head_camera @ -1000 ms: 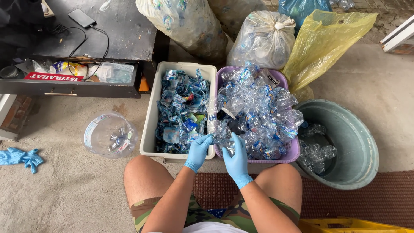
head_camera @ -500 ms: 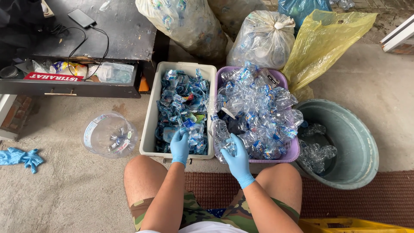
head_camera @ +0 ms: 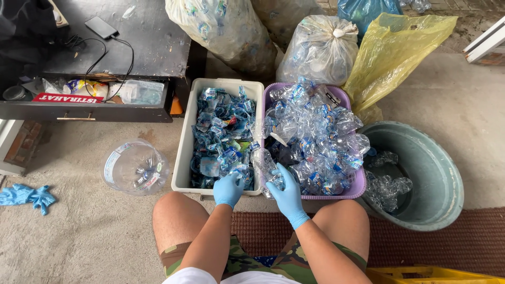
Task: Sorting plastic bottles by removing labels with scissors and placing them into separate bins
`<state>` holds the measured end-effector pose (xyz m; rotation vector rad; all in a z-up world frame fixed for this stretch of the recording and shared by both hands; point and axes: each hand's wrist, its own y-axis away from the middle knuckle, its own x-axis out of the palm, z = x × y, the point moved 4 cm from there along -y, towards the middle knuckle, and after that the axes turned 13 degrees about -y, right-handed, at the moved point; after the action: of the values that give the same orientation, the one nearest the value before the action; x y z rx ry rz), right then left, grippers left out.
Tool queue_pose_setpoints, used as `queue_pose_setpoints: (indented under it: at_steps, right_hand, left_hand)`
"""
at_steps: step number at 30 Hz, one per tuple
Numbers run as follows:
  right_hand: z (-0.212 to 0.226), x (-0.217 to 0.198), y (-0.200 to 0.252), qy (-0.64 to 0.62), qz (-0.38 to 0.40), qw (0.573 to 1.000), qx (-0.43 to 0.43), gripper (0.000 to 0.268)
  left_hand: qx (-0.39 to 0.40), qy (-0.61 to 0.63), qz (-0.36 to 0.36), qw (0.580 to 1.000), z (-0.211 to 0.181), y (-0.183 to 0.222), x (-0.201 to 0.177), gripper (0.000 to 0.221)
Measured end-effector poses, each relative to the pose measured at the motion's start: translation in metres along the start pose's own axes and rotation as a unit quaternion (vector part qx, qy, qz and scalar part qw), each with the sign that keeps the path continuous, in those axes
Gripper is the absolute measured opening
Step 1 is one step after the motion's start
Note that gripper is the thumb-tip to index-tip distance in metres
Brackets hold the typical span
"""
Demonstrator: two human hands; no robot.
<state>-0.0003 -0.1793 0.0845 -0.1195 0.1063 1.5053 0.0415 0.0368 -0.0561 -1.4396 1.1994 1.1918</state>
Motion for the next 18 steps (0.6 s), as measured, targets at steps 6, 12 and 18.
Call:
queue_pose_setpoints:
  at_steps: [6, 12, 18]
  right_hand:
    - [0.004, -0.035, -0.012, 0.032, -0.042, 0.998, 0.028, 0.067]
    - [-0.001, -0.100, -0.025, 0.060, -0.123, 0.990, 0.041, 0.074]
    - [-0.024, -0.181, -0.040, 0.020, -0.237, 0.971, 0.002, 0.069]
  left_hand:
    - [0.017, 0.012, -0.075, 0.997, -0.001, 0.009, -0.017, 0.023]
    - [0.047, 0.004, -0.109, 0.993, -0.005, 0.011, -0.032, 0.019]
    - [0.050, -0.004, -0.011, 0.999, -0.008, 0.010, -0.044, 0.026]
